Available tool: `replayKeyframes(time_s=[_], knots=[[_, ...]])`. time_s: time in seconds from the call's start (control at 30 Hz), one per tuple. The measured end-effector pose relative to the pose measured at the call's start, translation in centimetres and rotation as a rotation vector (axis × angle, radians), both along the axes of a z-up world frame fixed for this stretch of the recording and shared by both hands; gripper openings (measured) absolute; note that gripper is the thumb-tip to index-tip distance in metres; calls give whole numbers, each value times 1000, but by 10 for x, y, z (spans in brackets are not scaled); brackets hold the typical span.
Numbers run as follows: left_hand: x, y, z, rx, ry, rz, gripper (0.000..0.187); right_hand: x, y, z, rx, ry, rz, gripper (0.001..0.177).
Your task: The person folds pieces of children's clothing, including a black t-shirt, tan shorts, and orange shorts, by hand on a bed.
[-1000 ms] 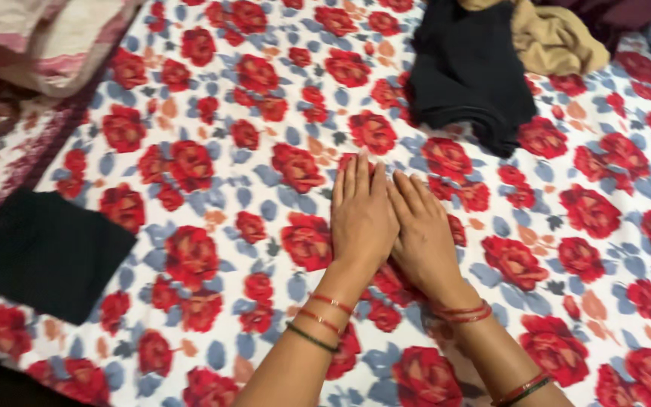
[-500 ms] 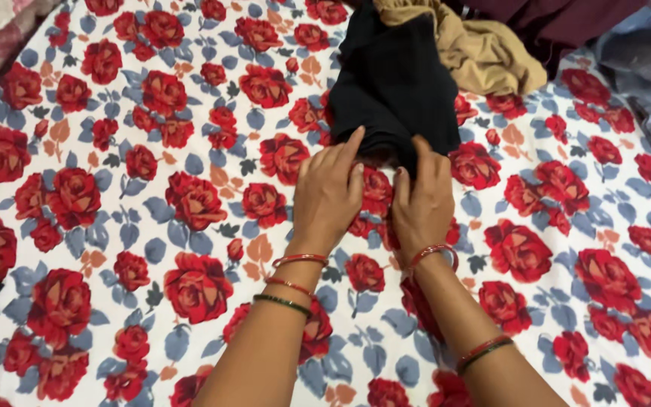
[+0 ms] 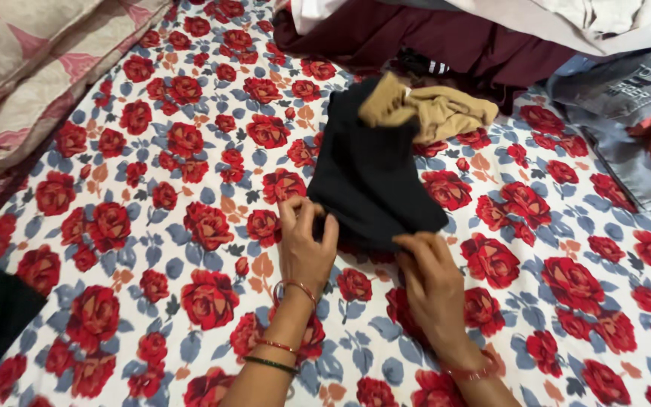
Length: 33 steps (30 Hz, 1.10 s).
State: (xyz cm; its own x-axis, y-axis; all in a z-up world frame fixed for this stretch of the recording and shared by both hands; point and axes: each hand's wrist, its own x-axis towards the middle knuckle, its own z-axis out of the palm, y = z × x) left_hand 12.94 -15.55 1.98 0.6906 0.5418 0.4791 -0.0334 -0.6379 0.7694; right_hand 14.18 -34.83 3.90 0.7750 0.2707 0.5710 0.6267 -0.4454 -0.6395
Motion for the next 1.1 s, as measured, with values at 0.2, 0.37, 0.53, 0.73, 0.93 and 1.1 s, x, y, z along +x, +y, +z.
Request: replayKeyframes(time_s=[0.2, 0.37, 0.53, 0.73, 0.93, 1.1], knots=[[-48, -5, 10, -441, 102, 68, 26, -39, -13, 14, -36, 247, -63, 15], [-71, -6, 38, -555, 59, -191, 19, -32, 10, 31, -16, 71, -124, 30], [-108, 17, 67, -338, 381, -821, 12, 2, 30, 22, -68, -172, -64, 66], [-85, 77, 48, -413, 439, -688, 20, -12, 37, 3, -332, 99, -50, 21], [-38, 65, -12, -328, 415, -266, 32, -31, 55, 13, -412, -23, -63, 43], [-28, 66, -27, -362, 351, -347, 30, 36, 27, 5, -385, 166, -307, 13]])
